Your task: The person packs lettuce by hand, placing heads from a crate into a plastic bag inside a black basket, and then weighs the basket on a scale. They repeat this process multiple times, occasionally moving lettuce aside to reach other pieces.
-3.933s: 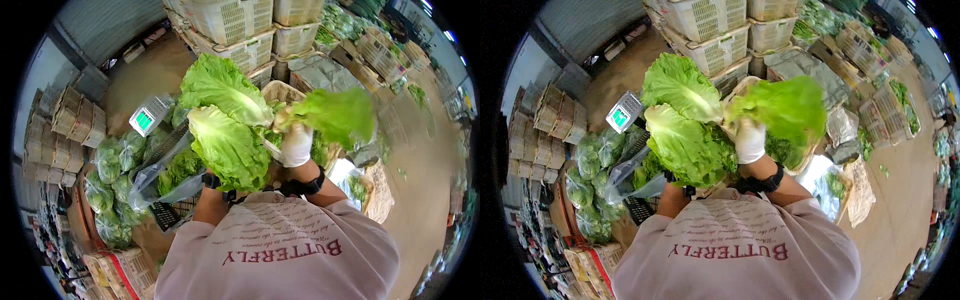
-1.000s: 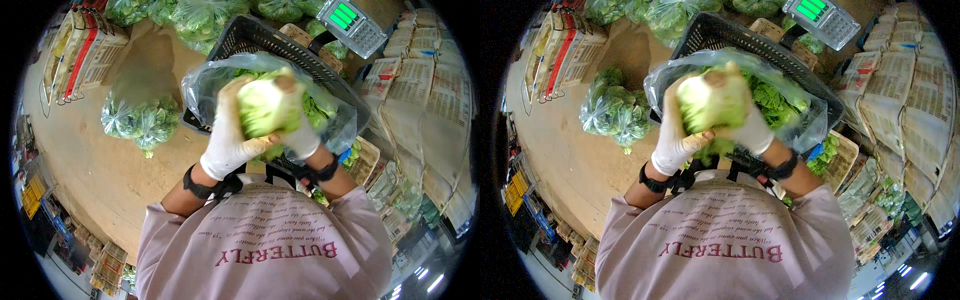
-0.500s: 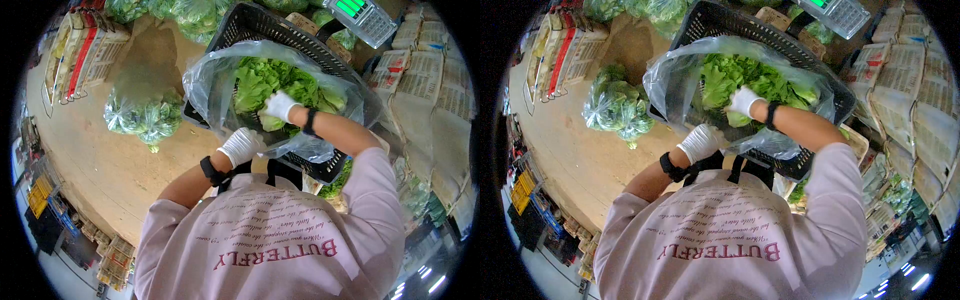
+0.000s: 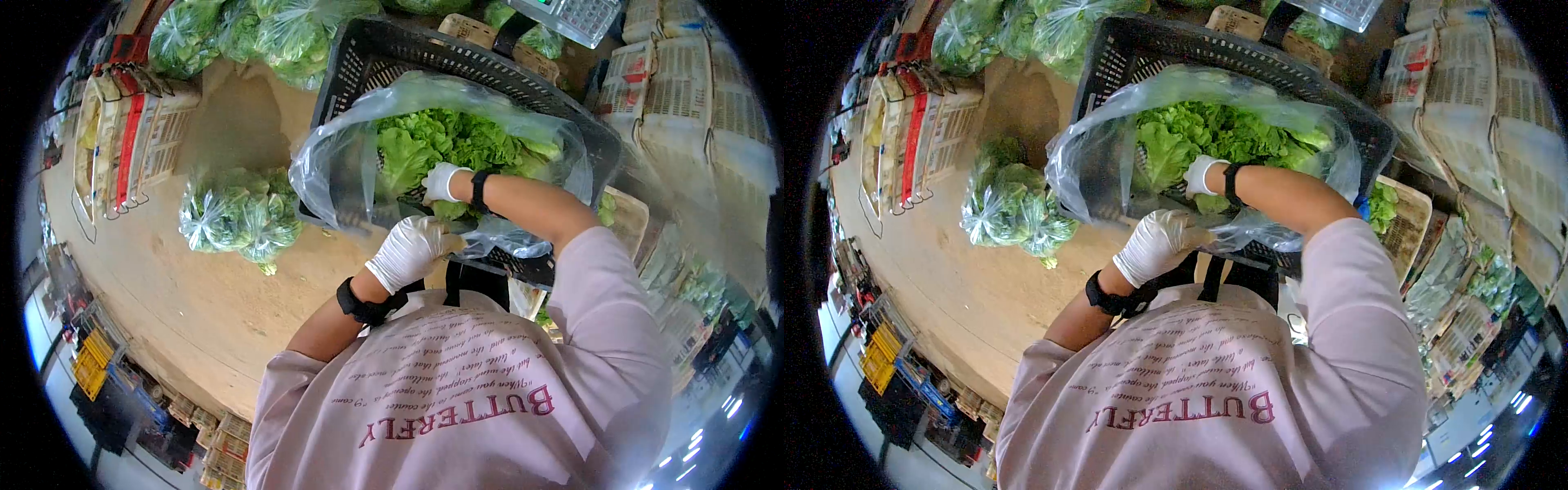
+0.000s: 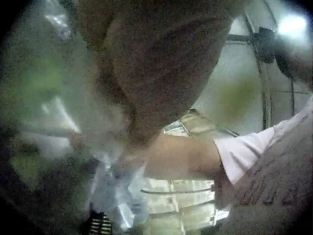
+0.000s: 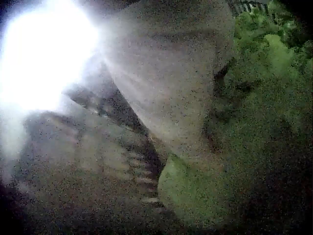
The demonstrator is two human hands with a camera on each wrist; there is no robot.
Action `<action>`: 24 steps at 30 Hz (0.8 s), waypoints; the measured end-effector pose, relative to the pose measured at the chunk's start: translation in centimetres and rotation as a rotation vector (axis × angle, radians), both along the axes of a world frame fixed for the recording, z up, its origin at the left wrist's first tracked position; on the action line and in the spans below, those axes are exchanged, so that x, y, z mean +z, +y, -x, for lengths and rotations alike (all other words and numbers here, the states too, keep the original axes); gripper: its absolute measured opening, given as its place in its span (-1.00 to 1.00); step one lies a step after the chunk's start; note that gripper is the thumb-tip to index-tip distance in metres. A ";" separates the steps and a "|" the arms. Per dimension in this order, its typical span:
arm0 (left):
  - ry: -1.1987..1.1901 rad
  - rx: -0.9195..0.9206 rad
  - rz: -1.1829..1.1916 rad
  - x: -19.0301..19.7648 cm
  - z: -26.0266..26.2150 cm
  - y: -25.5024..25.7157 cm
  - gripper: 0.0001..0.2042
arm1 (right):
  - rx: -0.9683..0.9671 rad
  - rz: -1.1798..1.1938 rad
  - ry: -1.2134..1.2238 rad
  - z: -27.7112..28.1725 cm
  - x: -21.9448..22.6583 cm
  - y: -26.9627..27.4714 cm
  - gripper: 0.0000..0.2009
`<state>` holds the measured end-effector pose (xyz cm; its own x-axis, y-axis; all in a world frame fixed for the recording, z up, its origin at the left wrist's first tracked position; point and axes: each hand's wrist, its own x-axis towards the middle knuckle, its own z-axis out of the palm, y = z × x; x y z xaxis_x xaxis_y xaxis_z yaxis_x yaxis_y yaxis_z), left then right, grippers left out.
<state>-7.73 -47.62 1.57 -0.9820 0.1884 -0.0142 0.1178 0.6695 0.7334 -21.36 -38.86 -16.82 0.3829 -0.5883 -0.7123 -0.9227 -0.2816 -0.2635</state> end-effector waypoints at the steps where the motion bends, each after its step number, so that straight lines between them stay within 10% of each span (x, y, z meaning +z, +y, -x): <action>1: 0.004 0.003 -0.030 0.1 0.3 0.1 -0.85 | -0.044 -0.040 0.026 -0.4 -1.0 -0.3 -0.67; 5: -0.262 -0.054 -0.100 1.4 0.5 -1.2 -0.75 | -0.058 -0.071 0.163 -1.0 1.6 -0.6 -0.66; 8: 0.053 0.161 -0.120 4.3 0.4 -3.2 -0.50 | -0.201 -0.058 0.156 -1.6 -0.6 0.5 -0.65; 10: 0.267 0.609 0.279 3.5 -1.9 -4.7 -0.21 | -0.364 -0.050 0.121 -2.1 -2.7 1.3 -0.61; 12: 0.310 1.015 0.549 2.4 -2.5 -6.1 -0.11 | -0.265 0.084 0.202 -1.7 5.9 1.3 -0.55; 14: 0.224 1.097 0.364 0.6 -3.4 -7.2 -0.09 | -0.502 0.148 0.188 -1.2 7.9 1.6 -0.53; 18: -0.312 1.263 -0.873 -3.6 -5.5 -8.2 -0.20 | -0.522 -0.243 0.036 1.1 10.6 -1.0 -0.28; 24: -0.245 1.194 -1.079 -3.0 -5.7 -8.3 -0.79 | -1.100 -0.227 -0.512 5.7 4.3 2.2 -0.06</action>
<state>-1.99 -55.92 -1.45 -0.5630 -0.6107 -0.5569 -0.2463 -0.5192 0.8184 -27.05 -36.70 -12.50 0.0270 -0.6563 -0.7540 -0.4157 0.6786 -0.6056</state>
